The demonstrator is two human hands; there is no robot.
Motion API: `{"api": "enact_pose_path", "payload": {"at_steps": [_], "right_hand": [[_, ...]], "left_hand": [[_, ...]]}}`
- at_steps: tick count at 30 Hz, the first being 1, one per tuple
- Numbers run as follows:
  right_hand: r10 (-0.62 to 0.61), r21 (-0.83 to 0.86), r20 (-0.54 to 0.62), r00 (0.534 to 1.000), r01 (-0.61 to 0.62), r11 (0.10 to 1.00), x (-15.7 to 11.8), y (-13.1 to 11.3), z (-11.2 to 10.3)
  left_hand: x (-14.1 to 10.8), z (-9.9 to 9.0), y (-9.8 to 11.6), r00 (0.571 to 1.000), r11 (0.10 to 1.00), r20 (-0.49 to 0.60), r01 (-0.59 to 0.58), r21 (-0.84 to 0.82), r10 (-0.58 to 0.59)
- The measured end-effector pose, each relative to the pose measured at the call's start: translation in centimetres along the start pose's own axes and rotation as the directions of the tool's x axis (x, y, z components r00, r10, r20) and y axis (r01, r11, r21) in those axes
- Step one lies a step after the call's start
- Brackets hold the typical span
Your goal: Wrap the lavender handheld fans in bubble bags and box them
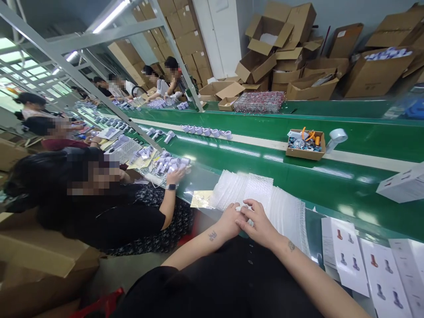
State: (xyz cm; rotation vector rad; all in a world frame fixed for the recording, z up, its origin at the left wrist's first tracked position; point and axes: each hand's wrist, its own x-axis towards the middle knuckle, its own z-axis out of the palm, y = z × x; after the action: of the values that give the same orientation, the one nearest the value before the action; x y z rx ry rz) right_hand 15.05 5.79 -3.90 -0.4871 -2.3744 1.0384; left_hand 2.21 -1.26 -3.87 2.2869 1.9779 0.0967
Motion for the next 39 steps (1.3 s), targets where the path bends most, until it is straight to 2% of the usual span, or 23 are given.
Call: {"api": "enact_pose_path", "payload": {"at_steps": [3, 7, 11, 15, 19, 23, 28, 30, 32, 34, 35, 36, 37, 39], "right_hand": [[-0.098, -0.089, -0.031, 0.995, 0.095, 0.991, 0.0, -0.4, -0.5], [-0.200, -0.165, -0.006, 0.980, 0.197, 0.966, 0.1, -0.9, -0.8], [-0.239, -0.158, -0.022, 0.971, 0.233, 0.960, -0.3, -1.2, -0.5], [-0.213, -0.080, -0.057, 0.975, 0.209, 0.975, -1.3, -1.0, -0.3], [-0.097, -0.073, -0.146, 0.984, 0.087, 0.993, -1.8, -0.3, -0.5], [-0.105, -0.156, -0.065, 0.992, 0.094, 0.983, -1.5, -0.3, -1.3], [-0.167, -0.204, -0.049, 0.985, 0.154, 0.967, -2.3, -1.0, -2.5], [-0.130, -0.192, -0.081, 0.988, 0.112, 0.975, -4.0, -0.3, -2.7], [-0.022, -0.221, -0.168, 0.986, -0.016, 0.975, -6.5, 1.5, -3.1], [0.134, -0.304, -0.294, 0.946, -0.225, 0.926, -9.9, 3.9, -3.9], [0.225, -0.357, -0.366, 0.903, -0.359, 0.863, -11.7, 5.2, -4.5], [0.323, -0.402, -0.440, 0.838, -0.505, 0.764, -13.6, 6.3, -5.2], [0.422, -0.429, -0.511, 0.749, -0.647, 0.631, -15.4, 7.3, -5.9], [0.585, -0.419, -0.611, 0.533, -0.845, 0.332, -18.4, 8.5, -7.1]], "left_hand": [[-0.2, 0.3, 0.2, 1.000, 1.000, -0.010, 0.013, -0.012, -0.013], [-0.4, 2.0, 0.3, 1.000, 1.000, -0.009, 0.003, 0.007, -0.003], [-0.5, 2.5, 0.2, 1.000, 1.000, -0.016, 0.006, 0.031, -0.006], [-0.4, 0.7, -0.2, 0.999, 0.999, -0.035, -0.020, 0.031, 0.021], [0.1, -1.2, -0.2, 0.998, 0.997, -0.066, -0.011, 0.079, 0.016], [0.5, -1.2, 0.3, 0.990, 0.994, -0.114, -0.072, 0.081, 0.081], [0.8, -1.1, 0.3, 0.985, 0.992, -0.125, -0.113, 0.048, 0.118], [0.9, -1.3, 0.1, 0.986, 0.996, -0.146, -0.066, 0.054, 0.074], [1.0, -1.1, -0.2, 0.984, 0.998, -0.174, -0.029, 0.055, 0.038], [1.0, -0.5, -0.7, 0.982, 0.999, -0.186, -0.030, 0.027, 0.034], [0.9, 0.0, -0.9, 0.982, 0.999, -0.183, -0.037, 0.006, 0.038], [0.9, 0.5, -1.2, 0.984, 0.999, -0.175, -0.047, -0.014, 0.043], [0.8, 1.0, -1.4, 0.985, 0.998, -0.165, -0.055, -0.028, 0.050], [0.8, 1.8, -1.5, 0.988, 0.996, -0.138, -0.078, -0.038, 0.072]]}}
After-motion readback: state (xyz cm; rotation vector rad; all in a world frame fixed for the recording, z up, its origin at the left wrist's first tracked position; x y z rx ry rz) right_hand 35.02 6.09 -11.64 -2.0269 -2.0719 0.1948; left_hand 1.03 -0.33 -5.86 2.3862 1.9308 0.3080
